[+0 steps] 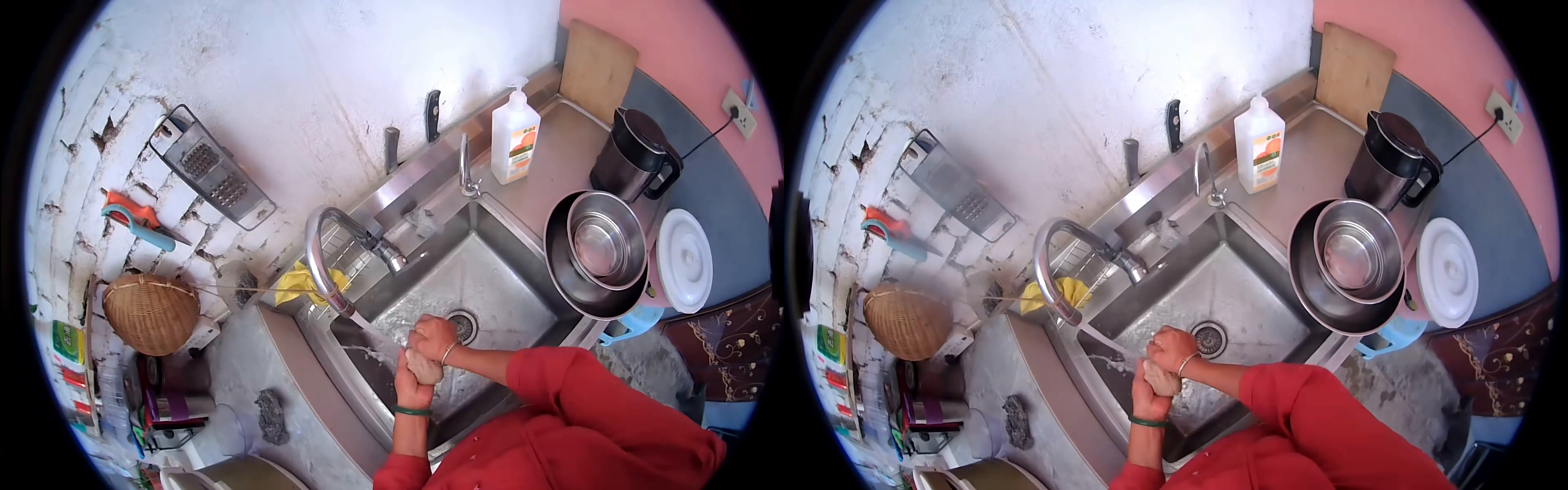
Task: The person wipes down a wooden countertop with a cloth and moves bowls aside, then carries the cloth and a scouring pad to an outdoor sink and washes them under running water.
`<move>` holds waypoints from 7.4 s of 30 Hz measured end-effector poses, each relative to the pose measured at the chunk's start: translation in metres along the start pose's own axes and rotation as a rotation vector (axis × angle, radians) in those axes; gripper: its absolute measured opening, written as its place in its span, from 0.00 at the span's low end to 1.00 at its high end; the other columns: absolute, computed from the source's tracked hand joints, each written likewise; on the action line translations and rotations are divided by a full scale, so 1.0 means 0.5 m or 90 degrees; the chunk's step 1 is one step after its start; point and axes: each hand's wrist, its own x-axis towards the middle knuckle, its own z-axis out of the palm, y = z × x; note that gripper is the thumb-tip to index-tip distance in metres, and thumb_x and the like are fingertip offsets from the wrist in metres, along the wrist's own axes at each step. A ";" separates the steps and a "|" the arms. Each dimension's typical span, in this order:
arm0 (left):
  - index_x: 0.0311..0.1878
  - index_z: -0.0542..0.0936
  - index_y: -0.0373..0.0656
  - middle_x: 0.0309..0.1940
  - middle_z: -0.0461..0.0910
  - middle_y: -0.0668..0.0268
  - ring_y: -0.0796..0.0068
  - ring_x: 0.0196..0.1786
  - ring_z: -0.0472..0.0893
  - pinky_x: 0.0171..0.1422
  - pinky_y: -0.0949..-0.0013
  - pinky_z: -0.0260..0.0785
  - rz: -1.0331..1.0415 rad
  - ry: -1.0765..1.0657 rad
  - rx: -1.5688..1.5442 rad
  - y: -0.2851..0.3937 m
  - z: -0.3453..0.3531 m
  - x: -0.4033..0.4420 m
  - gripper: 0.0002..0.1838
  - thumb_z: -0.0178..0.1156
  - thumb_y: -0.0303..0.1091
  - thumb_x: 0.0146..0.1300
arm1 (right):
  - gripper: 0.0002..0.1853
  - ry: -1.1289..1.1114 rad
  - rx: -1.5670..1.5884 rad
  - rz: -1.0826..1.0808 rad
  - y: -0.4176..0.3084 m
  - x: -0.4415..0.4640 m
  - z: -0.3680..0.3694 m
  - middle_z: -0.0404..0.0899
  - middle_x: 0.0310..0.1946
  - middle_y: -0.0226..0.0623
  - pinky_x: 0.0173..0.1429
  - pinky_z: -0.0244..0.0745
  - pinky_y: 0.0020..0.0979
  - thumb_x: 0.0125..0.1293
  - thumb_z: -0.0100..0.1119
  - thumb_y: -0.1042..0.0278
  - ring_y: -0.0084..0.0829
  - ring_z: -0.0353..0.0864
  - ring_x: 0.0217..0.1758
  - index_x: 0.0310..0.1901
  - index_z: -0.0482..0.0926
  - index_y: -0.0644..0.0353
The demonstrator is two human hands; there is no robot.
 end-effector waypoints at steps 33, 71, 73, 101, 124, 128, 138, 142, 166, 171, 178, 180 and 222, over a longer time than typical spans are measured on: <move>0.40 0.70 0.44 0.34 0.74 0.69 0.76 0.37 0.75 0.41 0.72 0.70 0.277 0.067 0.283 0.142 0.053 -0.016 0.12 0.58 0.22 0.54 | 0.12 -0.343 0.915 0.596 0.081 -0.014 -0.033 0.77 0.35 0.35 0.39 0.76 0.32 0.54 0.52 0.69 0.31 0.78 0.36 0.40 0.74 0.61; 0.59 0.65 0.49 0.51 0.72 0.70 0.71 0.54 0.71 0.56 0.67 0.65 0.025 0.009 -0.019 -0.062 0.016 0.005 0.22 0.38 0.49 0.66 | 0.18 -0.054 -0.150 0.142 -0.017 0.015 -0.038 0.76 0.21 0.46 0.27 0.69 0.43 0.58 0.46 0.53 0.47 0.75 0.23 0.22 0.75 0.57; 0.51 0.69 0.45 0.47 0.73 0.63 0.66 0.49 0.74 0.53 0.64 0.68 0.049 -0.034 0.020 -0.044 -0.037 0.053 0.21 0.40 0.49 0.66 | 0.16 -0.032 -0.055 0.067 -0.034 -0.016 -0.009 0.72 0.16 0.45 0.25 0.67 0.42 0.57 0.48 0.53 0.46 0.74 0.22 0.21 0.72 0.56; 0.52 0.70 0.37 0.46 0.74 0.62 0.71 0.47 0.75 0.51 0.71 0.69 0.189 -0.040 0.269 0.130 0.065 -0.008 0.20 0.48 0.16 0.54 | 0.32 -0.193 0.267 0.153 0.121 -0.032 -0.065 0.66 0.54 0.39 0.51 0.65 0.26 0.44 0.53 0.76 0.28 0.68 0.51 0.58 0.64 0.58; 0.57 0.67 0.41 0.35 0.74 0.67 0.83 0.26 0.73 0.31 0.79 0.67 0.337 0.066 0.573 0.130 0.014 0.031 0.30 0.65 0.25 0.47 | 0.19 -0.528 0.667 0.460 -0.007 0.047 -0.111 0.75 0.44 0.37 0.53 0.67 0.28 0.59 0.54 0.67 0.28 0.74 0.48 0.51 0.70 0.65; 0.53 0.71 0.41 0.38 0.74 0.66 0.79 0.31 0.75 0.38 0.78 0.69 0.356 0.100 0.453 0.117 -0.014 0.040 0.23 0.61 0.23 0.51 | 0.16 -0.447 0.747 0.494 -0.014 0.048 -0.102 0.75 0.44 0.38 0.56 0.65 0.34 0.59 0.51 0.69 0.32 0.72 0.52 0.49 0.70 0.65; 0.67 0.49 0.50 0.63 0.55 0.55 0.51 0.63 0.59 0.63 0.46 0.53 -0.156 0.037 -0.233 0.002 -0.149 0.074 0.40 0.49 0.59 0.57 | 0.12 -0.334 0.322 0.025 -0.153 -0.068 -0.034 0.79 0.29 0.35 0.40 0.71 0.29 0.52 0.61 0.61 0.28 0.78 0.35 0.34 0.77 0.59; 0.64 0.57 0.49 0.57 0.65 0.56 0.61 0.60 0.66 0.62 0.58 0.59 -0.261 -0.557 -0.528 -0.053 -0.093 0.026 0.26 0.46 0.43 0.64 | 0.13 -0.134 -0.200 -0.281 -0.048 -0.060 0.011 0.77 0.23 0.40 0.35 0.70 0.36 0.49 0.58 0.54 0.41 0.77 0.28 0.22 0.78 0.56; 0.29 0.74 0.46 0.28 0.74 0.69 0.74 0.38 0.73 0.43 0.69 0.66 0.033 0.130 0.053 -0.037 -0.039 -0.027 0.09 0.46 0.37 0.54 | 0.13 -0.116 0.033 0.142 -0.018 -0.046 -0.009 0.74 0.24 0.41 0.37 0.69 0.42 0.46 0.54 0.54 0.43 0.75 0.31 0.28 0.74 0.54; 0.54 0.69 0.37 0.51 0.72 0.59 0.60 0.54 0.72 0.58 0.59 0.65 -0.057 0.037 0.203 0.001 0.003 -0.059 0.25 0.46 0.46 0.59 | 0.27 -0.232 0.132 0.222 0.161 -0.040 0.056 0.78 0.34 0.43 0.35 0.68 0.38 0.53 0.48 0.38 0.41 0.77 0.32 0.40 0.76 0.55; 0.47 0.72 0.38 0.41 0.76 0.61 0.66 0.41 0.77 0.45 0.66 0.72 -0.067 0.047 0.172 0.030 0.033 -0.048 0.26 0.41 0.53 0.62 | 0.46 -0.588 0.750 0.685 0.075 -0.067 -0.055 0.58 0.63 0.36 0.64 0.48 0.51 0.46 0.42 0.21 0.40 0.55 0.66 0.61 0.61 0.45; 0.46 0.73 0.39 0.40 0.76 0.62 0.69 0.38 0.77 0.43 0.67 0.72 -0.137 -0.138 0.044 0.030 -0.059 -0.005 0.26 0.42 0.54 0.62 | 0.49 -0.649 0.797 0.736 0.068 -0.072 -0.061 0.55 0.64 0.36 0.60 0.44 0.64 0.43 0.41 0.19 0.45 0.51 0.67 0.62 0.59 0.45; 0.26 0.74 0.34 0.18 0.74 0.56 0.65 0.22 0.72 0.27 0.63 0.66 0.723 0.074 0.852 -0.026 0.071 -0.013 0.15 0.45 0.37 0.55 | 0.14 -0.067 0.616 0.577 -0.013 -0.049 -0.021 0.76 0.22 0.35 0.34 0.69 0.30 0.54 0.50 0.60 0.26 0.74 0.27 0.24 0.77 0.63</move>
